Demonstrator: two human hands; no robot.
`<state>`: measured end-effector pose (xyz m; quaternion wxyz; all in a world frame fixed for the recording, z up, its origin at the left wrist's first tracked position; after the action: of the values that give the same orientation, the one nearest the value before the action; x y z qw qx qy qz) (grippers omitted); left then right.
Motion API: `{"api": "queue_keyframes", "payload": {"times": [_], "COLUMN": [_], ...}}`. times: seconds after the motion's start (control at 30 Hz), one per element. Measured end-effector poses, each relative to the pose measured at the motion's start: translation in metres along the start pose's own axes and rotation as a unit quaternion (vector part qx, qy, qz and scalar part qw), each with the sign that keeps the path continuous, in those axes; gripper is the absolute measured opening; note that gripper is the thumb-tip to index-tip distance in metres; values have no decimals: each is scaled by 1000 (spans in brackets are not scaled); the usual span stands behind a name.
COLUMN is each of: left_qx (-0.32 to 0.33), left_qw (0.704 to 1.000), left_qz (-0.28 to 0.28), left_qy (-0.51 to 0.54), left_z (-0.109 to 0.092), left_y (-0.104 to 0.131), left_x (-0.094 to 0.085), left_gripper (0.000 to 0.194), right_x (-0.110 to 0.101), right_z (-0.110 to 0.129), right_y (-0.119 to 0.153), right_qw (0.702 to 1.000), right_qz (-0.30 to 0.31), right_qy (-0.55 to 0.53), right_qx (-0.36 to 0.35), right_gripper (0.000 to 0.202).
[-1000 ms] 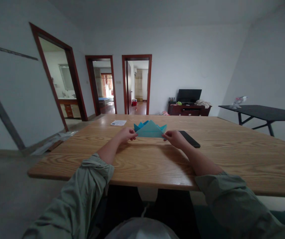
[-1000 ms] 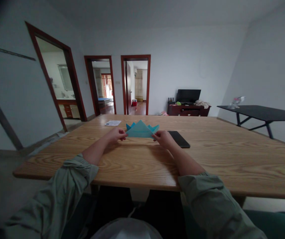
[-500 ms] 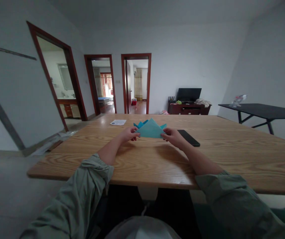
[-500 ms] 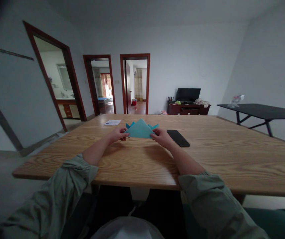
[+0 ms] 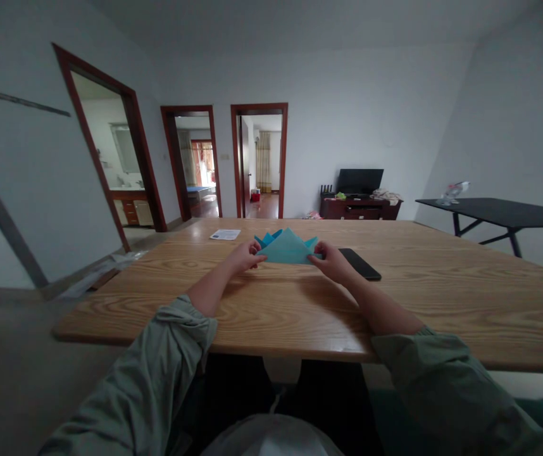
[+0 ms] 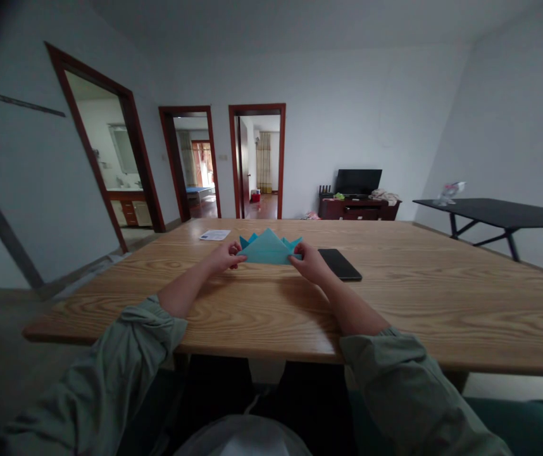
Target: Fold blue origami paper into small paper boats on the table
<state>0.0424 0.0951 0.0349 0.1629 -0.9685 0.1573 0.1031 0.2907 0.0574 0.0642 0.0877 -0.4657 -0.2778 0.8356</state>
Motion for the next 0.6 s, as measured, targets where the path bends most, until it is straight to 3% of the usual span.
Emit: {"api": "queue_keyframes", "payload": {"times": [0.47,0.6], "left_qx": [-11,-12], "left_qw": [997,997], "left_qz": [37,23], "left_qy": [-64,-72], "left_z": [4,4], "left_y": [3,5], "left_x": [8,5], "left_gripper": [27,37], "right_x": [16,21], "right_z": [-3,-5], "right_y": [1,1], "right_qw": [997,997], "right_qz": [53,66], "right_qy": [54,45], "right_qx": [-8,-7], "right_gripper": [14,13]}}
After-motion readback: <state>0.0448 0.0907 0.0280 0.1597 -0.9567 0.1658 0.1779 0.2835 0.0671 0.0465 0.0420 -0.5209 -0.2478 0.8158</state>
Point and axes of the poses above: each hand's wrist, its own y-axis away from the middle knuckle, its own x-axis out of the palm, z = x × y, the point moved 10 cm from there along -y, towards the middle knuckle, and after that the axes turned 14 degrees about y, right-handed, at the moved point
